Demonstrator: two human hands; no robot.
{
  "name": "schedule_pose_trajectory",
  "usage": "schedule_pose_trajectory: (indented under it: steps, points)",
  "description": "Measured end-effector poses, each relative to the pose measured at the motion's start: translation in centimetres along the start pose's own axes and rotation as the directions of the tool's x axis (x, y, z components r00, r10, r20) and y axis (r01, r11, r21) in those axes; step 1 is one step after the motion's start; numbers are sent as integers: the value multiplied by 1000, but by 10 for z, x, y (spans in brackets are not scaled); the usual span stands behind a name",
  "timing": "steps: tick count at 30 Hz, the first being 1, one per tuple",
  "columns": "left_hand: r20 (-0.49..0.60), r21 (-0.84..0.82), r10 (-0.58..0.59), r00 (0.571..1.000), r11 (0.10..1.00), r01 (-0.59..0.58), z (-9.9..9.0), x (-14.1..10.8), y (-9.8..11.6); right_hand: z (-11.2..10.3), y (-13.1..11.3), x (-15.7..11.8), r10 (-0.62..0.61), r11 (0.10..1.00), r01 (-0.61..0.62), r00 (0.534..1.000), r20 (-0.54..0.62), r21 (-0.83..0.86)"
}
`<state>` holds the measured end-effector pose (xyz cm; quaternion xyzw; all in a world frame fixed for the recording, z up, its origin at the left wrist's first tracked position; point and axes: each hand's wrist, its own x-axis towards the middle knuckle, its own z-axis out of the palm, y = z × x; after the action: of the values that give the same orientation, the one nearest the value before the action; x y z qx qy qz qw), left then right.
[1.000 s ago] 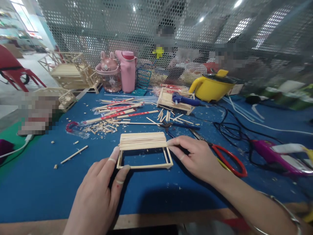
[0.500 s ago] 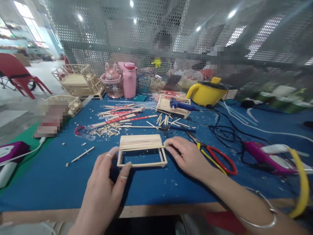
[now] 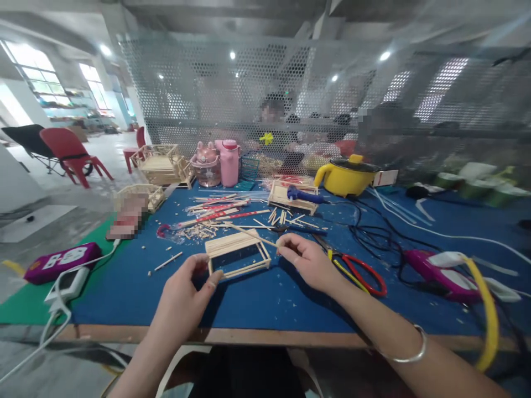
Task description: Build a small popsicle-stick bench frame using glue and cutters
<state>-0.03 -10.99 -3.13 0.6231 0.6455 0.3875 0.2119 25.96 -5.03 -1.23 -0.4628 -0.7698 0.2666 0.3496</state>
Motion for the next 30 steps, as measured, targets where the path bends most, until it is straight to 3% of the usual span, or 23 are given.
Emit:
schedule_pose_trajectory:
  steps: [7, 13, 18, 21, 25, 30]
  points:
    - [88, -34, -3, 996, 999, 6, -3, 7, -7, 6, -10, 1, -86, 996, 86, 987, 135, 5]
    - [8, 16, -49, 999, 999, 49, -6, 9, -8, 3, -11, -1, -128, 987, 142, 979, 160, -80]
    - [64, -254, -58, 996, 964, 72, 4, 7, -9, -1, -15, -9, -102, 990, 119, 975, 197, -79]
    - [6, -314, -85, 996, 946, 83, 11, 6, -7, -7, -15, -9, -122, 982, 144, 977, 175, -119]
    - [-104, -311, -82, 991, 949, 46, 18, 3, -3, -15, -14, 0, -207, 928, 229, 973, 105, -295]
    - [-113, -408, -47, 992, 913, -4, 25, 1, -4, -13, -6, 8, -265, 878, 307, 950, 163, -367]
